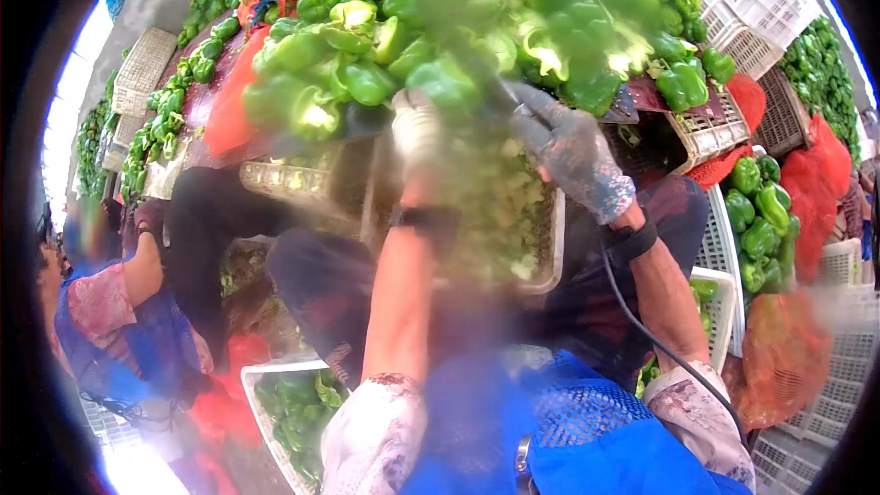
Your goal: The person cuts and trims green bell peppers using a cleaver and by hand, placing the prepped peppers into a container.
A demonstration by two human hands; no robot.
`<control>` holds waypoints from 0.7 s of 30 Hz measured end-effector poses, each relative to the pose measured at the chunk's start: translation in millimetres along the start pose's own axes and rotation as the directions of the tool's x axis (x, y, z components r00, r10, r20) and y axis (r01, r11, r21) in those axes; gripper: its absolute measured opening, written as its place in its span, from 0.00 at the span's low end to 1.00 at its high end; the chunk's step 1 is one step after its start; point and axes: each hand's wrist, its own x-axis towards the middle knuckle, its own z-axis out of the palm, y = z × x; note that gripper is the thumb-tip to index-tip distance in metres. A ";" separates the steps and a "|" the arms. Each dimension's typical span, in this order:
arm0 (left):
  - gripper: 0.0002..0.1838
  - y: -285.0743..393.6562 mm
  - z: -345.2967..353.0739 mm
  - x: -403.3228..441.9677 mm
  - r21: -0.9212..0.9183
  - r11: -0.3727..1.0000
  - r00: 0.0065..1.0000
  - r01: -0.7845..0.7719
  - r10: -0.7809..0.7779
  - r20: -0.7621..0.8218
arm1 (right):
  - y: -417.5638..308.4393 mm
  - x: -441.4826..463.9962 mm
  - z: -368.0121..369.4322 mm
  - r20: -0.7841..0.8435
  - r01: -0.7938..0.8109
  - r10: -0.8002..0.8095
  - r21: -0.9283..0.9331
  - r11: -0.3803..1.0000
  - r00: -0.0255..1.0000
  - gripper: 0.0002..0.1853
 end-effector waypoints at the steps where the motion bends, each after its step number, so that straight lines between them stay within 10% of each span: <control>1: 0.31 -3.3 1.1 3.7 0.015 0.999 1.000 -0.030 0.030 -0.009 | -5.0 -3.8 0.3 0.021 0.026 -0.025 -0.031 0.999 0.999 0.23; 8: 0.30 -19.6 6.4 16.2 0.084 0.990 0.992 -0.113 0.117 -0.046 | -41.9 7.9 2.5 0.001 -0.190 0.190 0.065 0.980 0.982 0.22; 11: 0.31 -16.1 8.6 10.3 0.074 0.993 0.991 -0.097 0.103 -0.080 | 42.6 15.6 43.0 0.112 0.151 -0.126 -0.254 0.955 0.986 0.19; 17: 0.35 -12.5 2.1 -1.6 0.202 0.926 0.943 -0.320 0.331 -0.024 | 63.7 58.8 20.2 0.455 0.294 -0.038 -0.507 0.810 0.890 0.15; 21: 0.32 -4.3 -8.2 -9.0 0.109 0.977 0.979 -0.184 0.192 -0.074 | 74.0 39.7 4.6 0.241 -0.116 0.135 -0.088 0.989 0.961 0.17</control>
